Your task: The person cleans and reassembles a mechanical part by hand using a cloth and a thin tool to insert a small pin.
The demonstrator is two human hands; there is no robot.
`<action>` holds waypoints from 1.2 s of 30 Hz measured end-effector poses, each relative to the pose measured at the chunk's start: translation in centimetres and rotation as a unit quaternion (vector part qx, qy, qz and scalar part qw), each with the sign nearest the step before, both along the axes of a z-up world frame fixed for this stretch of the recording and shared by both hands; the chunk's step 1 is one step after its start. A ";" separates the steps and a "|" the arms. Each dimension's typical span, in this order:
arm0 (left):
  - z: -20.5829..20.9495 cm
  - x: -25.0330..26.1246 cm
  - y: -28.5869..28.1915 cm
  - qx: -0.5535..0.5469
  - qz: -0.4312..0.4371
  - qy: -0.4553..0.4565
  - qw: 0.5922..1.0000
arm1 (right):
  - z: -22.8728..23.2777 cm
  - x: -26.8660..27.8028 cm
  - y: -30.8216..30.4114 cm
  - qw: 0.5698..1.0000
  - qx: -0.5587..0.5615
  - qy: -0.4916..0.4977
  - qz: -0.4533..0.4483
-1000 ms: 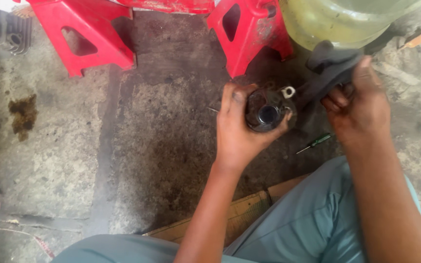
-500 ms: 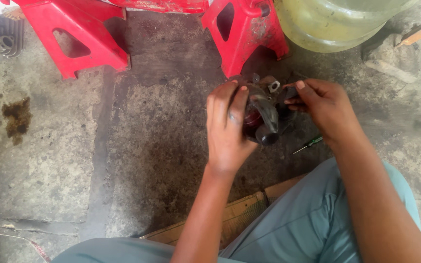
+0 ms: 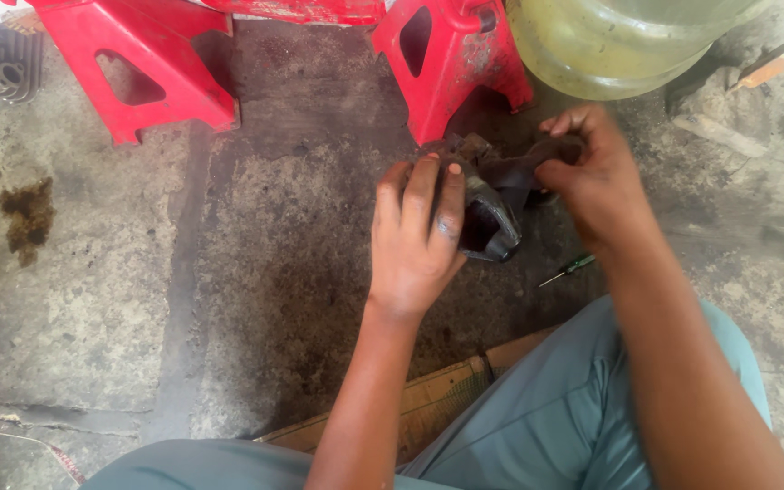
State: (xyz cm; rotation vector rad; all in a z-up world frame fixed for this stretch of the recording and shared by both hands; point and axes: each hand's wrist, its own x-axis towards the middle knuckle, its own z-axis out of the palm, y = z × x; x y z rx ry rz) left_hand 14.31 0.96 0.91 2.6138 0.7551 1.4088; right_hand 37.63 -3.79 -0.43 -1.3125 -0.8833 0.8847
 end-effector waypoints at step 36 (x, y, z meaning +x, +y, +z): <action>0.6 1.2 -0.9 0.047 0.142 0.155 0.976 | 4.4 -3.6 -1.5 0.971 -0.099 -0.175 0.130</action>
